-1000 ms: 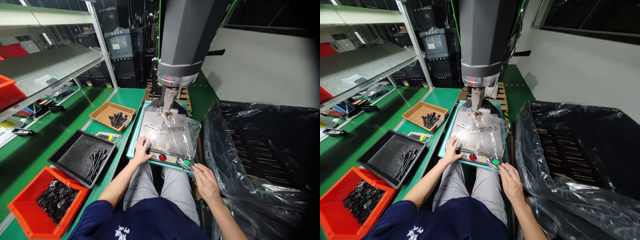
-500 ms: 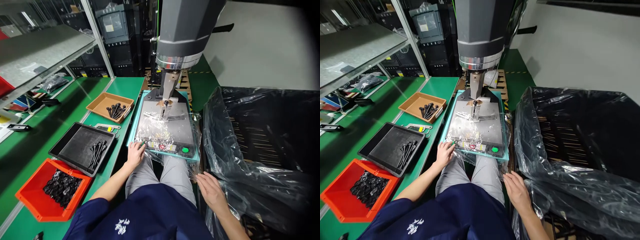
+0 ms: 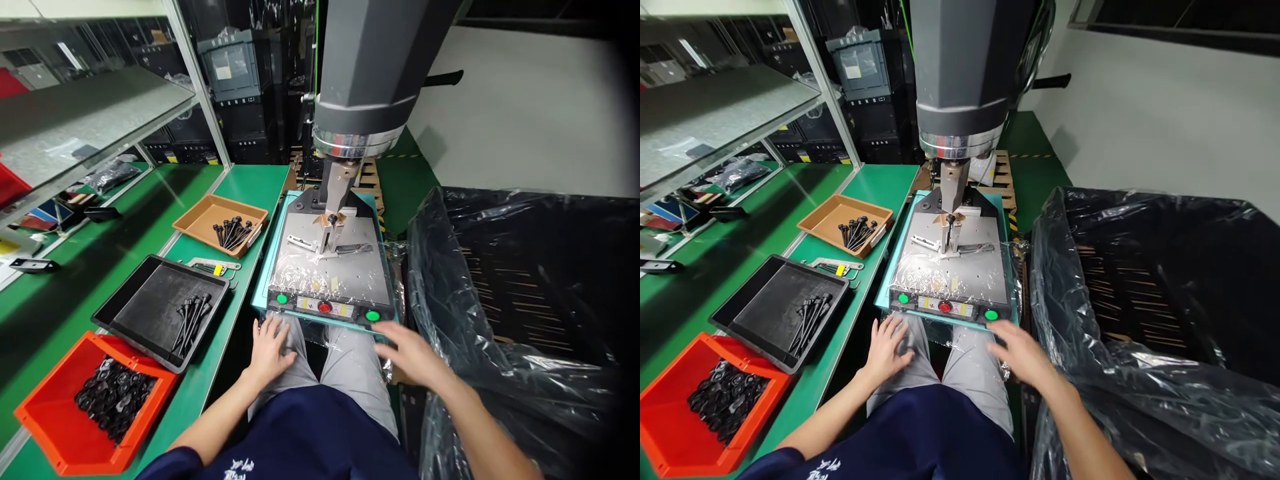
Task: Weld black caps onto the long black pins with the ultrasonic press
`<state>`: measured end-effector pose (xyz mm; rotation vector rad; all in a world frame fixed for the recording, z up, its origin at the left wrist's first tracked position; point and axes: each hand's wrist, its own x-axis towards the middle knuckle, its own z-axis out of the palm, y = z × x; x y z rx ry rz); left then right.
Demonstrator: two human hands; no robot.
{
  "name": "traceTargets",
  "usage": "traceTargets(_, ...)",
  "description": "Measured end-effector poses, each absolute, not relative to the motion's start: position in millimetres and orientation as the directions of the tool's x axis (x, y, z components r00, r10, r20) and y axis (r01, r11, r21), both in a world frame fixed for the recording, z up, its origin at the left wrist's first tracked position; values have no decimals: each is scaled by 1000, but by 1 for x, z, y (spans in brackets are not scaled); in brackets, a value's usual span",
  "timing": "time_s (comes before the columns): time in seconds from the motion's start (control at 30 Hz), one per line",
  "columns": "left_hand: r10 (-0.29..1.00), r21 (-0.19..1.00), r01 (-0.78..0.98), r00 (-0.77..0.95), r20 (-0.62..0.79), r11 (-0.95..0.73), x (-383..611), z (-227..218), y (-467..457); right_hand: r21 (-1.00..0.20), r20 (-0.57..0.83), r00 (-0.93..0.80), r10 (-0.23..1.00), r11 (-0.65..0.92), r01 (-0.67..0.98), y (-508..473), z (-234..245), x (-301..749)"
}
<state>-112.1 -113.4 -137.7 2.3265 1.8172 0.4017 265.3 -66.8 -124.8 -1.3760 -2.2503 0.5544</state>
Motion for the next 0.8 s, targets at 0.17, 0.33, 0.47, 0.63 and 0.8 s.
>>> traceTargets(0.17, 967, 357, 903, 191, 166, -240, -100, -130, -117, -614, 486, -145, 862, 454, 646, 80, -35, 208)
traceTargets(0.33, 978, 421, 891, 100, 182, -169, -102, -134, -117, -696, 446, -194, 874, 475, 539, 192, -15, 172)
traceTargets(0.47, 991, 482, 873, 15, 130, -76, -107, -146, -120, -719, 319, -401, 859, 495, 487, 221, -16, 173)
traceTargets(0.63, 997, 551, 834, -5, 77, -38, -107, -154, -119, -773, 325, -380, 866, 475, 420, 217, -14, 178)
traceTargets(0.8, 996, 582, 812, 0, 92, -54, -107, -153, -114, -731, 377, -405, 833, 536, 422, 212, -9, 179)
